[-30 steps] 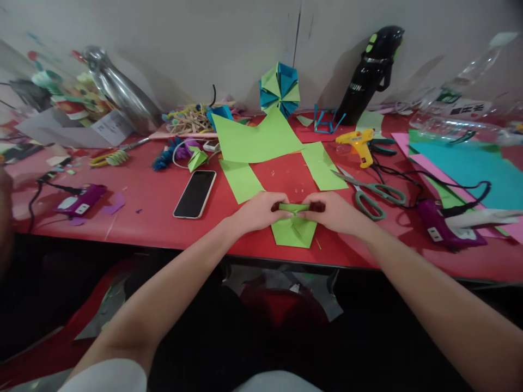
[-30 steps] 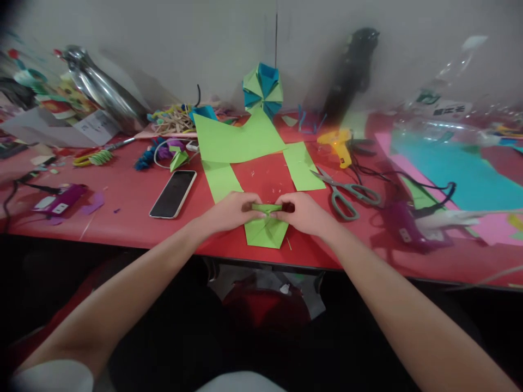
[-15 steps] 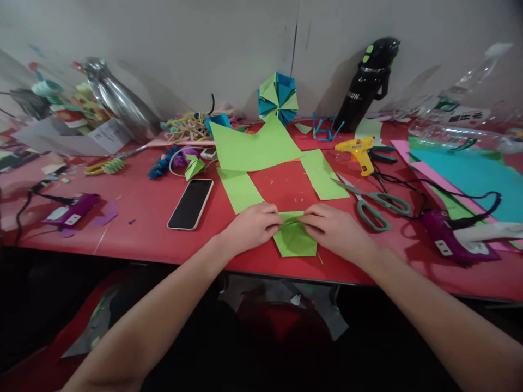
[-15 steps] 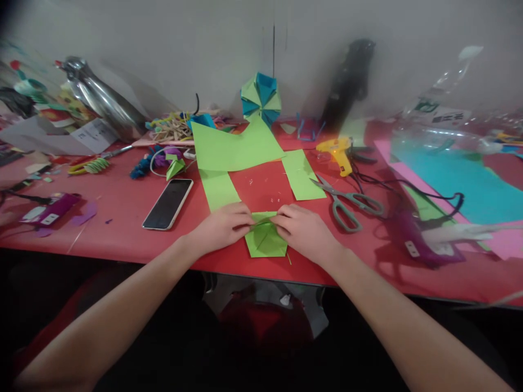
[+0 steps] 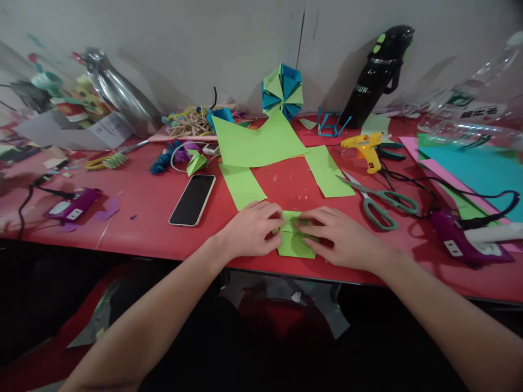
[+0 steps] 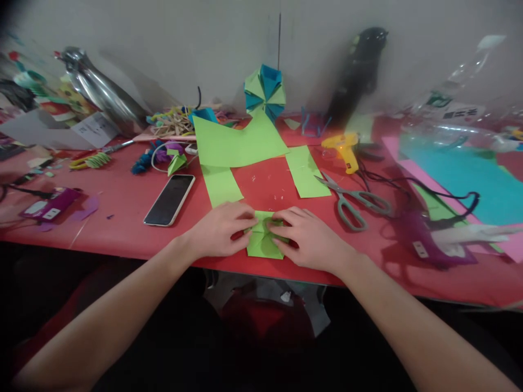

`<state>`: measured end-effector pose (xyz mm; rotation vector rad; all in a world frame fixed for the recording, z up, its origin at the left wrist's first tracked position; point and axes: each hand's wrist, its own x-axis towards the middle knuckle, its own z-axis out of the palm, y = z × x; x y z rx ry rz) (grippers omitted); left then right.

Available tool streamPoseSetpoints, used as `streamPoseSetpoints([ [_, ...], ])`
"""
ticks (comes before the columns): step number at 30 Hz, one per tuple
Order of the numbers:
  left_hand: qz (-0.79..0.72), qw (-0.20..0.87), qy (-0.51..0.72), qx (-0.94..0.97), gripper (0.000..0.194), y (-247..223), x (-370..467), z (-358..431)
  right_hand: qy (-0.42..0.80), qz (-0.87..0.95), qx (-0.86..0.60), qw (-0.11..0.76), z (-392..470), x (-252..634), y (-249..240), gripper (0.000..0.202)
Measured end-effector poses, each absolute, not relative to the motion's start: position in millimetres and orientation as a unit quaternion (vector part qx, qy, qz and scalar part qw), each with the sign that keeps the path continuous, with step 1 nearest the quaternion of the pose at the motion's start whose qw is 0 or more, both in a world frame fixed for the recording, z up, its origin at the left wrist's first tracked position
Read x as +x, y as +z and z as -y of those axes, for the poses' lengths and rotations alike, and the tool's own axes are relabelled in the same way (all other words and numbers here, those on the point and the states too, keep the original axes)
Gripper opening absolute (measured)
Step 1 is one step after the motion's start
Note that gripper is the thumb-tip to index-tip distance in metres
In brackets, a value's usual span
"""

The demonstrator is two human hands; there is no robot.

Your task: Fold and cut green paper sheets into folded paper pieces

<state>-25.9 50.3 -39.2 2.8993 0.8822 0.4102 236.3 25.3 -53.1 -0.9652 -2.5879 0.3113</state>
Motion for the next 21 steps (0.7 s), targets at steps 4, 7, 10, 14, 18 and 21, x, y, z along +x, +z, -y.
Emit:
streamPoseSetpoints([
  [4,-0.254,0.032,0.151,0.955,0.027,-41,-22,-42,0.114,0.915,-0.342,0.181,-24,237,-54,0.031],
  [7,-0.237,0.047,0.147,0.959,0.025,-44,-20,-40,0.11,0.915,-0.343,0.18,-25,237,-57,0.03],
  [10,-0.241,0.045,0.157,0.956,0.026,-47,-20,-36,0.102,0.914,-0.347,0.183,-23,237,-60,0.03],
  [14,-0.252,0.041,0.163,0.953,0.029,-50,-20,-29,0.094,0.91,-0.35,0.199,-17,236,-64,0.027],
  [18,-0.271,0.027,0.17,0.947,0.028,-50,-18,-23,0.077,0.905,-0.366,0.202,-11,236,-67,0.027],
  [21,-0.268,0.009,0.184,0.946,0.03,-51,-16,-19,0.055,0.902,-0.377,0.202,-8,235,-68,0.028],
])
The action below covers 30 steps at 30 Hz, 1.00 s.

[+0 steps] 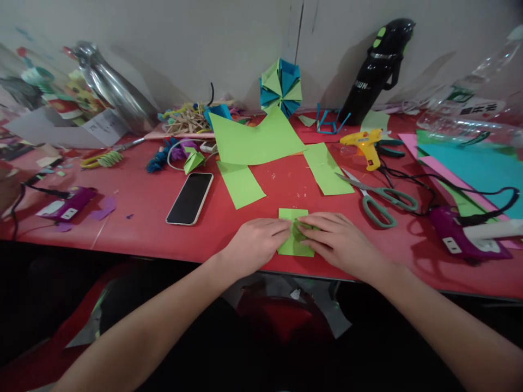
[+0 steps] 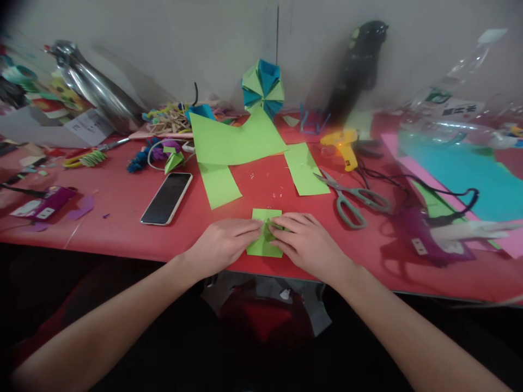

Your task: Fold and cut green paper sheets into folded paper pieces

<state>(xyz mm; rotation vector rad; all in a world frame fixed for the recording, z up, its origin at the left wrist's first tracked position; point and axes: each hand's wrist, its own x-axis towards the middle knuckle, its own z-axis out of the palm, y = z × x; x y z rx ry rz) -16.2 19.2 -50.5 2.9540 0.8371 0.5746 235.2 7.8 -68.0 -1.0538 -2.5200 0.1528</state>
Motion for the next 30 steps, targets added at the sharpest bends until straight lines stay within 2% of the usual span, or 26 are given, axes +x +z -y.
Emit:
streamPoseSetpoints([
  [8,-0.299,-0.012,0.162,0.94,0.038,-55,-12,-11,-0.008,0.893,-0.396,0.213,2,232,-70,0.034],
  [18,-0.335,-0.058,0.077,0.937,0.042,-46,-4,5,-0.028,0.904,-0.38,0.195,3,232,-69,0.033],
  [26,-0.345,-0.105,0.063,0.93,0.047,-52,5,18,-0.033,0.906,-0.383,0.176,4,231,-69,0.035],
  [30,-0.351,-0.092,0.06,0.93,0.046,-51,7,17,-0.043,0.913,-0.374,0.159,5,229,-69,0.043],
])
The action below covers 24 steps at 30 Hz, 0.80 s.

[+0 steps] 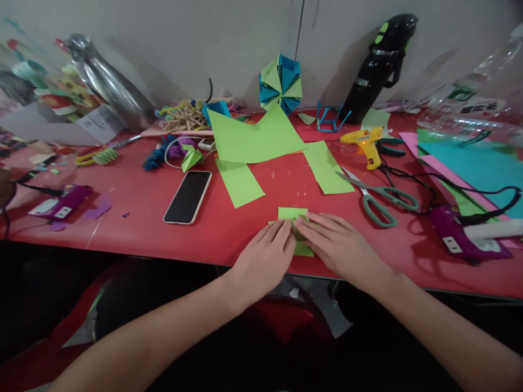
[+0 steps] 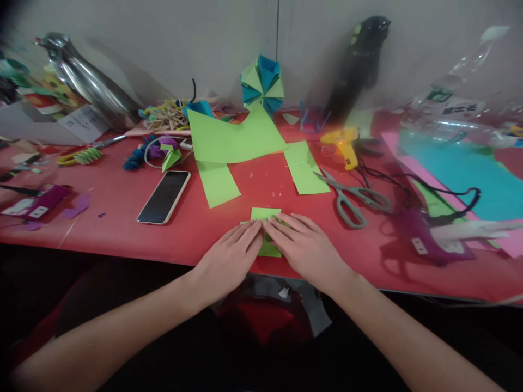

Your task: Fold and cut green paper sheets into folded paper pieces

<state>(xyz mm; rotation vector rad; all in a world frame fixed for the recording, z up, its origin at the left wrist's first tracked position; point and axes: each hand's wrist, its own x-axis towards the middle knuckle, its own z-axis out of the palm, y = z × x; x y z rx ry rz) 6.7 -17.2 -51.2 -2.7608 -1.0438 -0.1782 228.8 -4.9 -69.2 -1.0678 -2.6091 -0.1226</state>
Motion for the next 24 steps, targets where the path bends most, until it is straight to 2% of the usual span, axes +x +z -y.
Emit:
streamPoseSetpoints([
  [3,0.352,0.086,-0.055,-0.931,0.045,-49,6,16,-0.027,0.915,-0.378,0.14,5,226,-69,0.049],
  [15,0.34,0.059,-0.035,-0.938,0.045,-46,-6,10,0.07,0.855,-0.488,0.163,3,244,-61,0.037],
  [24,0.34,0.035,-0.017,-0.94,0.051,-41,-4,7,0.103,0.788,-0.538,0.28,0,251,-52,0.028],
])
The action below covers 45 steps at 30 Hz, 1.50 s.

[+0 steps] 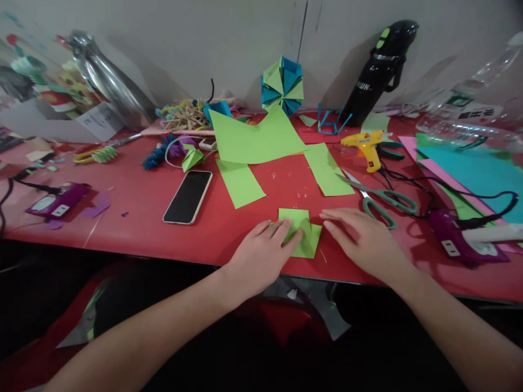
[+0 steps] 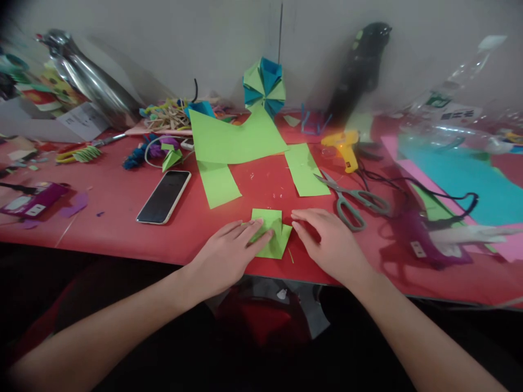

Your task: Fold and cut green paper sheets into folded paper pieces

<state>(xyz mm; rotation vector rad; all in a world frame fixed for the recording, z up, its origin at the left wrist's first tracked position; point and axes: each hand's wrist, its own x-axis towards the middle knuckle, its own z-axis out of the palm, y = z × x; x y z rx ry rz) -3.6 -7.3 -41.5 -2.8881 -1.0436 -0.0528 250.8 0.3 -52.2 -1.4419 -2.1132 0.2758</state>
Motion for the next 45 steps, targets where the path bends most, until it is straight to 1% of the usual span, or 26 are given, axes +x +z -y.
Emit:
streamPoseSetpoints([
  [3,0.34,0.033,-0.019,-0.94,0.049,-41,0,8,0.122,0.788,-0.531,0.286,0,248,-53,0.025],
  [5,0.335,0.032,-0.025,-0.941,0.049,-43,1,9,0.1,0.799,-0.524,0.276,1,244,-55,0.025],
  [9,0.323,0.027,-0.045,-0.945,0.051,-51,2,9,0.017,0.863,-0.463,0.199,11,234,-59,0.029],
  [12,0.323,0.022,-0.056,-0.945,0.052,-55,1,10,0.011,0.895,-0.421,0.145,23,230,-60,0.041],
  [15,0.318,0.02,-0.059,-0.946,0.052,-54,0,10,0.028,0.902,-0.421,0.097,34,230,-62,0.058],
  [18,0.31,0.018,-0.05,-0.949,0.053,-53,0,10,0.038,0.901,-0.428,0.065,40,234,-65,0.067],
  [25,0.308,-0.004,-0.041,-0.951,0.058,-53,0,7,0.033,0.888,-0.455,0.053,41,242,-67,0.084],
  [29,0.293,-0.028,-0.035,-0.955,0.061,-53,-4,5,0.026,0.88,-0.471,0.054,41,243,-67,0.088],
  [33,0.285,-0.046,-0.023,-0.957,0.063,-52,-5,4,0.008,0.861,-0.503,0.076,42,242,-69,0.091],
  [37,0.283,-0.054,-0.016,-0.957,0.062,-49,-4,3,0.008,0.857,-0.509,0.079,40,243,-68,0.091],
  [40,0.275,-0.062,-0.001,-0.959,0.063,-44,-4,3,0.015,0.853,-0.517,0.07,37,247,-66,0.084],
  [42,0.271,-0.067,0.01,-0.96,0.065,-41,-4,3,0.017,0.845,-0.529,0.071,34,249,-65,0.08],
  [45,0.268,-0.075,0.023,-0.96,0.07,-39,-3,2,0.009,0.841,-0.535,0.082,32,248,-65,0.08],
])
